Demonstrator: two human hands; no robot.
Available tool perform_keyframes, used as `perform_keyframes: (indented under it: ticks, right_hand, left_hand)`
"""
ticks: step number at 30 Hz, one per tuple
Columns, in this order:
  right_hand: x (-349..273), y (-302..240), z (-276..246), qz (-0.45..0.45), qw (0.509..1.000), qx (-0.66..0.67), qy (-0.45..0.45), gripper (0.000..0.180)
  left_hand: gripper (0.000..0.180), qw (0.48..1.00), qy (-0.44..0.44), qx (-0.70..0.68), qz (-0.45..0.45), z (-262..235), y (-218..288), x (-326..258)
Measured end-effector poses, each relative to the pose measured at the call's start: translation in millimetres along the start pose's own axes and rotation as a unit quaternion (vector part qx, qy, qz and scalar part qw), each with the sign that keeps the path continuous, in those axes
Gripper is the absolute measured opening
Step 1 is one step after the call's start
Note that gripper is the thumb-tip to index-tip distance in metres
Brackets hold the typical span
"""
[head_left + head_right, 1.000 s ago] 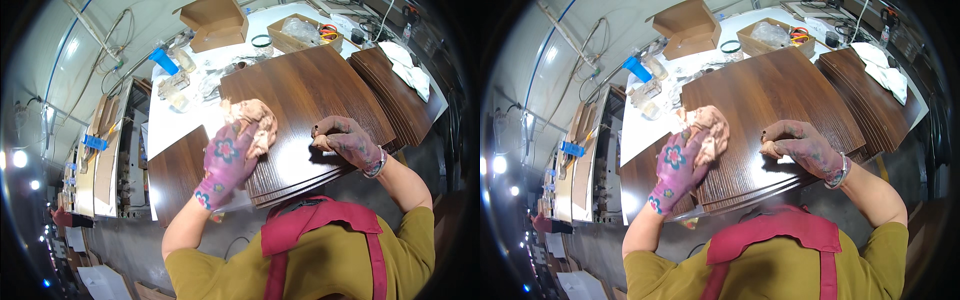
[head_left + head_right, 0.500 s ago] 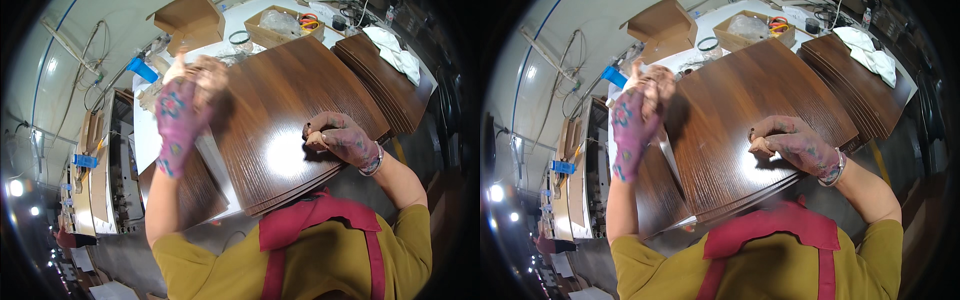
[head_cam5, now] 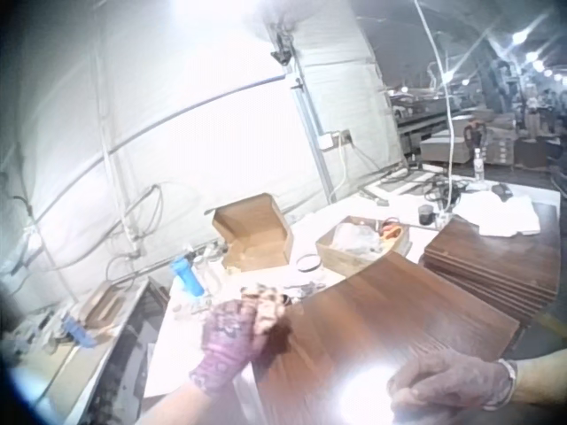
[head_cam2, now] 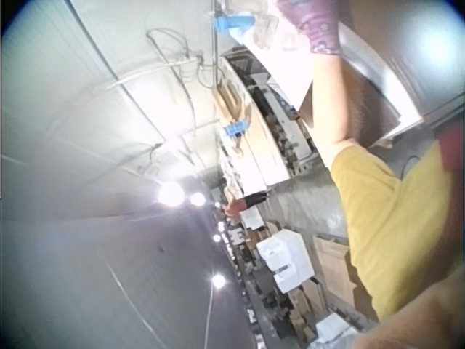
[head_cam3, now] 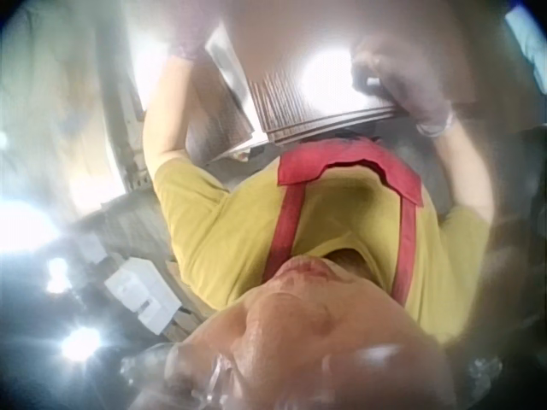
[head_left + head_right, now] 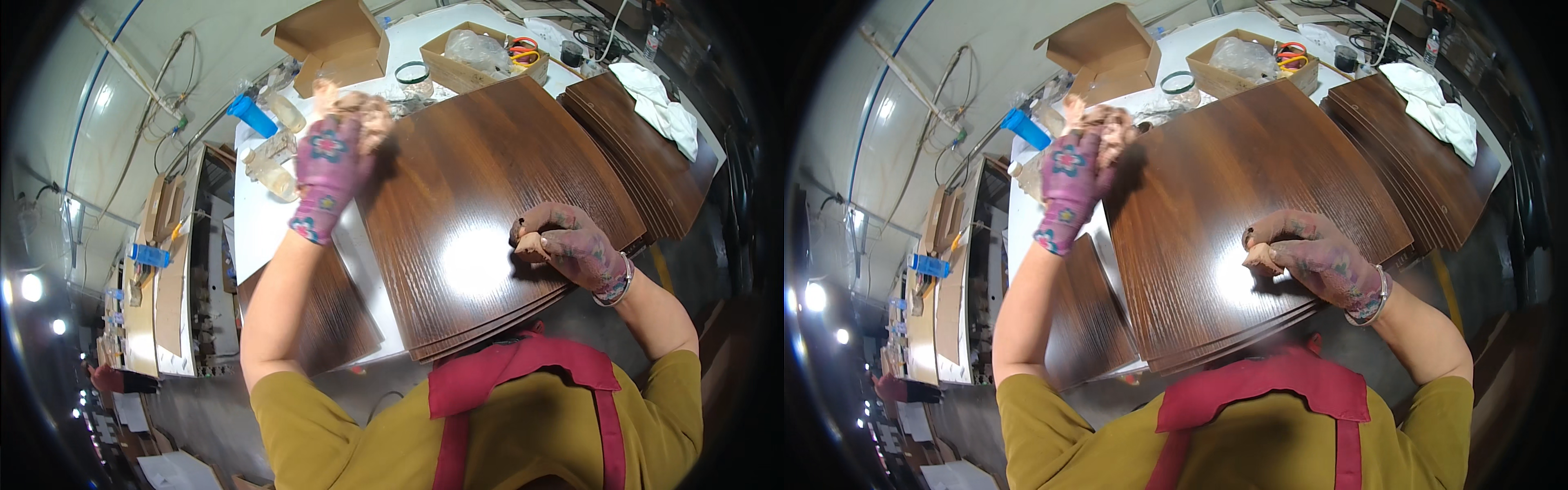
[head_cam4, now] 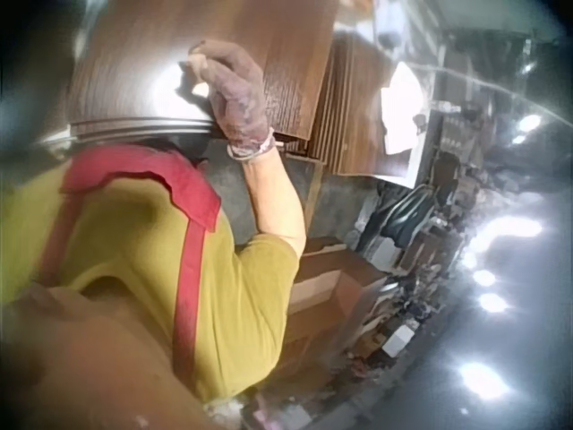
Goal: The person wipes the surface of several wooden panels with a cloth and removes small debris by hand.
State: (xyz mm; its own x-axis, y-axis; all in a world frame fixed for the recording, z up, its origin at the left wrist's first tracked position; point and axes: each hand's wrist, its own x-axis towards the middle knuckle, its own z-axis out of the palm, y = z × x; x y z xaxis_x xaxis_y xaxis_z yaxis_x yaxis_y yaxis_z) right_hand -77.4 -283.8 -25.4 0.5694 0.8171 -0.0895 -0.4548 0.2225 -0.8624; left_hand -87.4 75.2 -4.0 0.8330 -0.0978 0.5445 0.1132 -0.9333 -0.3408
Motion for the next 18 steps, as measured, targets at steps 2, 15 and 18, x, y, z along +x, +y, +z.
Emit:
perform_keyframes:
  ticks: [2, 15, 18]
  right_hand:
    - [0, 4, -5, -0.009, 1.0, 0.01, -0.006, 0.032]
    - [-2, 2, 0, -0.013, 0.999, 0.024, -0.017, 0.023]
    - [-2, 2, -3, 0.011, 1.0, -0.016, 0.003, 0.035]
  left_hand:
    - [0.048, 0.994, -0.045, -0.035, 0.09, 12, 32, 2]
    - [0.041, 0.98, -0.121, -0.104, -0.12, 67, -6, 34]
    - [0.042, 0.98, -0.156, -0.07, -0.098, 75, -58, 42]
